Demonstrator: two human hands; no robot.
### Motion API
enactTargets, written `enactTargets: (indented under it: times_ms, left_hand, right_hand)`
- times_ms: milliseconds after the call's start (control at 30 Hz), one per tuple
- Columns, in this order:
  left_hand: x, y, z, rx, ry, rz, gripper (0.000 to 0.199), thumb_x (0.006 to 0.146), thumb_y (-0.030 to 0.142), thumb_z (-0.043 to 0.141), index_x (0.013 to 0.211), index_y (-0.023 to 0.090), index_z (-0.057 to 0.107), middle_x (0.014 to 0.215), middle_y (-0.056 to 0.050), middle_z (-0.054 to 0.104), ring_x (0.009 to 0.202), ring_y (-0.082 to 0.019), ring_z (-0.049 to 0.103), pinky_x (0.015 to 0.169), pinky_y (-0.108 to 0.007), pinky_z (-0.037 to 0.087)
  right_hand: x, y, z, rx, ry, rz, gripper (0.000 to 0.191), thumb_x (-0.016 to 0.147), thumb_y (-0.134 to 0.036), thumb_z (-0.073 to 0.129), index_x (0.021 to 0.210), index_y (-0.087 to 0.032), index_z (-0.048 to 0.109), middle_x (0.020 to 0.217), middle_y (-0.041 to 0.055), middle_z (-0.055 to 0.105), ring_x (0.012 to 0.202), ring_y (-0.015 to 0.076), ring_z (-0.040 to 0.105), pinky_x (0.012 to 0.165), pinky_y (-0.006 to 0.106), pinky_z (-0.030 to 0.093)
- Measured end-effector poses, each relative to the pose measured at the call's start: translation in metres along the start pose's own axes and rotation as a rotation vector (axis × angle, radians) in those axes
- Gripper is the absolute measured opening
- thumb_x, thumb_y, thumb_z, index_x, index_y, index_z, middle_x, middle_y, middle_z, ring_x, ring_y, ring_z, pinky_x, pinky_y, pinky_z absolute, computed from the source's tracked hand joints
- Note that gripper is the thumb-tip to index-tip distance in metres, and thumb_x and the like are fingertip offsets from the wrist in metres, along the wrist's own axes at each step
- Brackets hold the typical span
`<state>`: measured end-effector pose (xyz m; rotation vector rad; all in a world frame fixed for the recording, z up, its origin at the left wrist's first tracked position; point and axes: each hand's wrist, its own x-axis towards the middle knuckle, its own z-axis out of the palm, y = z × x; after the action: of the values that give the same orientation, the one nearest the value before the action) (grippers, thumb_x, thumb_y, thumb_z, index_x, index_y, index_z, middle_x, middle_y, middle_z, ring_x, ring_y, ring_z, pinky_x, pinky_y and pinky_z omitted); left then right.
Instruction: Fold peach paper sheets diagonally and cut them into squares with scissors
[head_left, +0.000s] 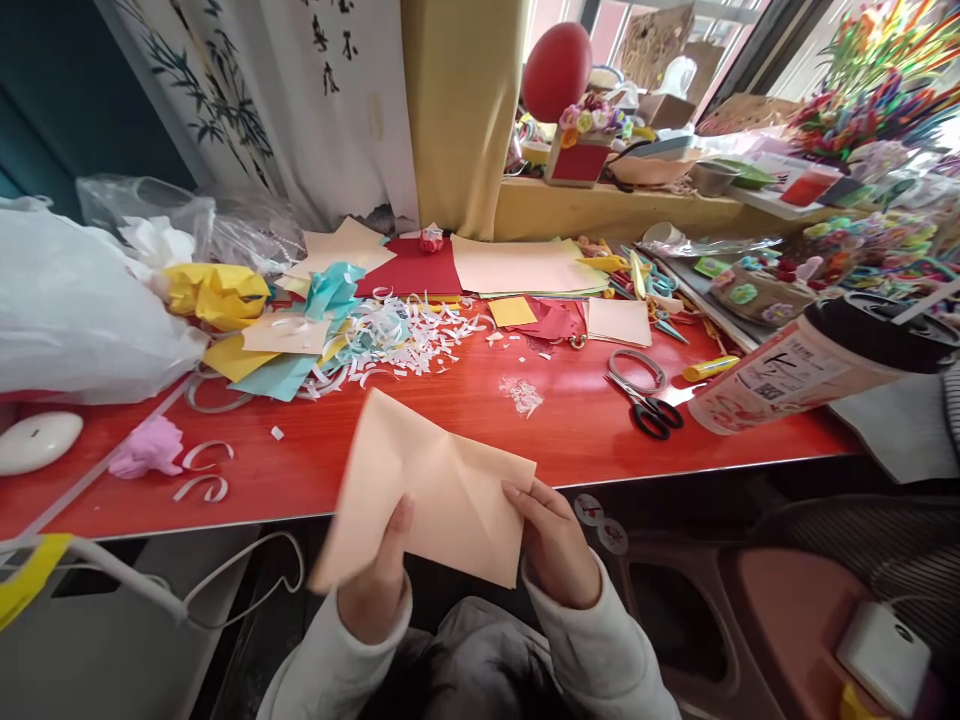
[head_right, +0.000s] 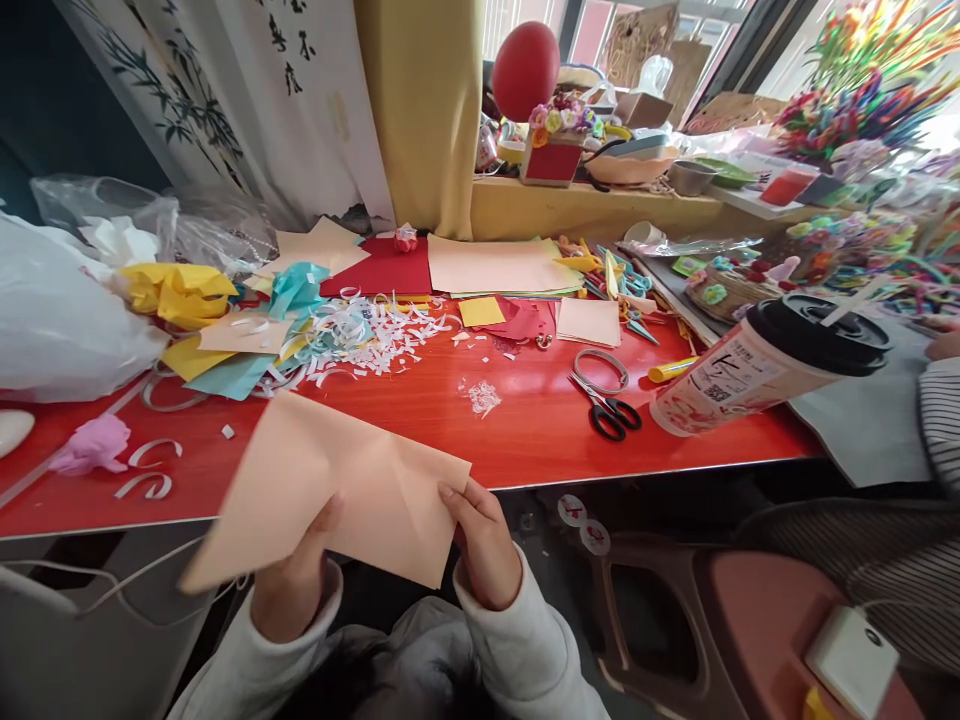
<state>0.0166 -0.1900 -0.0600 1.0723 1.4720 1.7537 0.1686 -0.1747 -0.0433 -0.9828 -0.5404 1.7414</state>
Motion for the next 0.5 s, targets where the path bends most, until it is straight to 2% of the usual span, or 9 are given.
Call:
enactTargets:
  times_ms: [100, 167, 267, 367, 500]
  left_hand:
    - [0.003, 0.013, 0.005, -0.171, 0.101, -0.128, 0.042, 0.077, 0.025, 0.062, 0.119, 0.029, 0.054, 0.125, -0.002, 0.056, 0.111, -0.021, 0.055, 0.092, -0.033, 0.048]
    - [0.005, 0.019, 0.01, -0.298, 0.18, -0.218, 0.046, 0.075, 0.022, 0.065, 0.119, 0.029, 0.054, 0.128, -0.002, 0.053, 0.112, -0.022, 0.054, 0.091, -0.032, 0.049]
    - [0.003, 0.018, 0.016, -0.329, 0.247, -0.25, 0.049, 0.073, 0.02, 0.067, 0.119, 0.026, 0.054, 0.126, -0.004, 0.054, 0.115, -0.023, 0.052, 0.095, -0.035, 0.046]
    - [-0.002, 0.007, 0.013, -0.165, 0.247, -0.152, 0.046, 0.076, 0.022, 0.064, 0.12, 0.025, 0.054, 0.127, -0.004, 0.054, 0.118, -0.025, 0.049, 0.1, -0.039, 0.042]
    - [-0.006, -0.005, 0.002, 0.155, 0.032, 0.164, 0.036, 0.08, 0.029, 0.057, 0.115, 0.021, 0.059, 0.127, -0.005, 0.054, 0.122, -0.025, 0.044, 0.106, -0.039, 0.034]
  right_hand:
    - [0.001, -0.003, -0.003, -0.03, -0.004, 0.019, 0.026, 0.061, -0.031, 0.074, 0.084, -0.019, 0.073, 0.081, 0.0047, 0.072, 0.074, 0.0205, 0.064, 0.066, 0.029, 0.047]
    - [0.001, -0.005, -0.005, -0.037, 0.012, 0.016, 0.024, 0.059, -0.029, 0.075, 0.08, -0.019, 0.073, 0.077, 0.0042, 0.072, 0.071, 0.0194, 0.064, 0.064, 0.028, 0.046]
    - [0.0, -0.006, -0.009, -0.036, 0.038, 0.003, 0.023, 0.059, -0.029, 0.075, 0.079, -0.018, 0.073, 0.076, 0.0043, 0.071, 0.071, 0.0199, 0.064, 0.064, 0.028, 0.046]
    - [0.0, -0.005, -0.011, -0.071, 0.026, -0.017, 0.026, 0.064, -0.033, 0.073, 0.085, -0.018, 0.072, 0.082, 0.0052, 0.072, 0.075, 0.0221, 0.064, 0.067, 0.031, 0.047]
    - [0.002, 0.0, -0.008, -0.112, 0.032, -0.079, 0.027, 0.074, -0.038, 0.065, 0.093, -0.02, 0.07, 0.091, 0.0048, 0.071, 0.082, 0.0228, 0.063, 0.073, 0.033, 0.048]
